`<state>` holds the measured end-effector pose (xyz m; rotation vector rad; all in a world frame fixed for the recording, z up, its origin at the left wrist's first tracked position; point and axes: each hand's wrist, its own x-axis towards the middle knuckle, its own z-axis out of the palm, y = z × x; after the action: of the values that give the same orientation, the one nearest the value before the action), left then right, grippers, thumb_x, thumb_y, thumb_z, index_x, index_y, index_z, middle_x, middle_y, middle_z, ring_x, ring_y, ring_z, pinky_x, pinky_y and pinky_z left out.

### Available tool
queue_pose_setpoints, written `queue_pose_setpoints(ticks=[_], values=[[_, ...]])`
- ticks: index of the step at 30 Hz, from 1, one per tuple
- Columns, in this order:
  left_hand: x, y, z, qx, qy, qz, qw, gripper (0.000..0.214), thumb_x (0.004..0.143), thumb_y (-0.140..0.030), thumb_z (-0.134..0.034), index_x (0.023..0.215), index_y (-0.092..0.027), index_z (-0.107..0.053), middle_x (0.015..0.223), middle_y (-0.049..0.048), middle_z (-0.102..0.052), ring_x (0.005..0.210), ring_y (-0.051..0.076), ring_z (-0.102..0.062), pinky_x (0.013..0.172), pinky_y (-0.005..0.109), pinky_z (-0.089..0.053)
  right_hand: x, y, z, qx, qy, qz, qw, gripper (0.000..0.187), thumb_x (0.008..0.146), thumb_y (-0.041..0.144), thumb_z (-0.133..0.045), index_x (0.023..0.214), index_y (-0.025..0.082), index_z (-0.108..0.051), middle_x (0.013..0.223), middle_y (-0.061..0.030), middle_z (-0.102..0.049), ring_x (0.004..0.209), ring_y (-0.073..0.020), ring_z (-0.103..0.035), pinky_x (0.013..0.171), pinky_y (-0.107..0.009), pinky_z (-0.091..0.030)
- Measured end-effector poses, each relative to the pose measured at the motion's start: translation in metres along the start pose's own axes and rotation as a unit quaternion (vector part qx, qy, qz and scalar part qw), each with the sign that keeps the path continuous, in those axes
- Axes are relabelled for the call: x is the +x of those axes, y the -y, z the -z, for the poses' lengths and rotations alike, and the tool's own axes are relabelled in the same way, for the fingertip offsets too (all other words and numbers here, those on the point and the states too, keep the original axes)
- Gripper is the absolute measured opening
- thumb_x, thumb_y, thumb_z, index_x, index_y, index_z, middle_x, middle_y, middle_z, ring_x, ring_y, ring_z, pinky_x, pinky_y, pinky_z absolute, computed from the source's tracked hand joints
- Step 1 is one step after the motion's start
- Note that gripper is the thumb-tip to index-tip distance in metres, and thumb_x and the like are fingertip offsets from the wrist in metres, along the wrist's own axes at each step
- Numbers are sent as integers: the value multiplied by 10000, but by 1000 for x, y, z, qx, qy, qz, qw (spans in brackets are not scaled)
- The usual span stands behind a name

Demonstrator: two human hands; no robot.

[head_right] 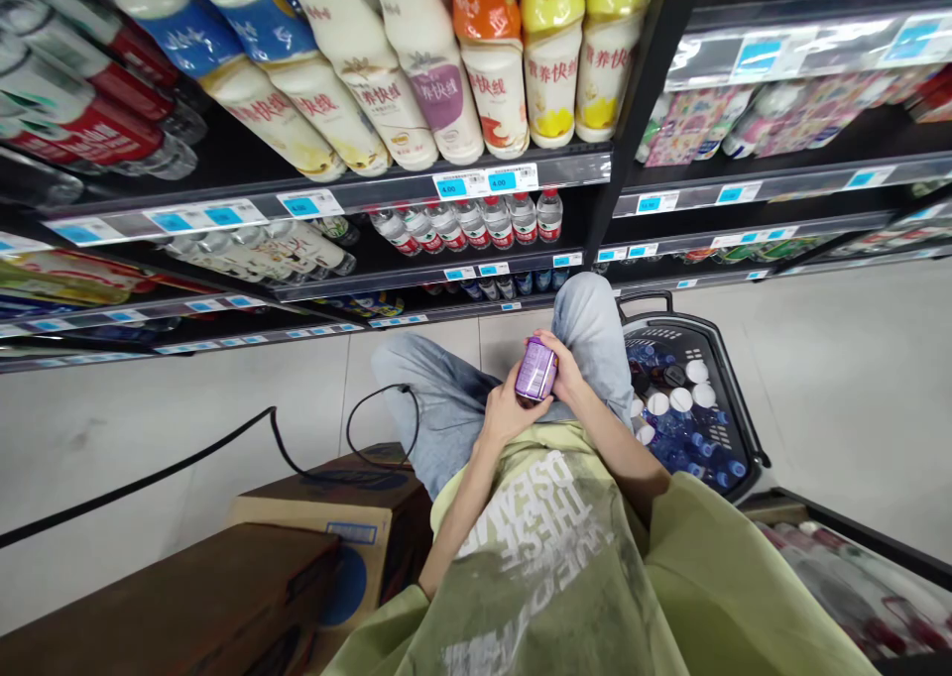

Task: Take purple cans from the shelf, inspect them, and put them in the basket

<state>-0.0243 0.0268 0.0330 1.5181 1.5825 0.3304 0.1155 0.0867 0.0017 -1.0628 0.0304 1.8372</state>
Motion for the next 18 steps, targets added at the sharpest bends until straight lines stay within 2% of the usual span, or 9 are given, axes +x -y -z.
queue_pose_setpoints(ticks=[3, 9, 18], values=[[0, 1, -1, 12, 1, 1, 1000, 926, 786, -504, -831, 1560, -155, -461, 820, 33, -790, 737, 253, -767, 770, 340, -590, 0, 0, 1, -4, 2, 2, 1000, 407, 637, 391, -896, 939, 226, -680, 890, -12, -773, 761, -186, -698, 682, -290, -585], [0, 0, -1, 16, -1, -9, 1000, 926, 790, -478, -850, 1571, -195, -441, 1157, 108, -803, 975, 290, -790, 864, 359, -603, 0, -1, 1, -5, -8, 3, 1000, 425, 622, 401, -899, 940, 224, -681, 887, -16, -773, 748, -177, -689, 683, -282, -580], [-1, 1, -2, -1, -7, -17, 1000, 927, 790, -454, -860, 1572, -192, -437, 1197, 111, -794, 996, 286, -790, 879, 365, -614, 1, -1, 2, -19, 4, 11, 1000, 398, 658, 421, -881, 943, 243, -667, 894, 2, -773, 759, -180, -697, 687, -289, -585]])
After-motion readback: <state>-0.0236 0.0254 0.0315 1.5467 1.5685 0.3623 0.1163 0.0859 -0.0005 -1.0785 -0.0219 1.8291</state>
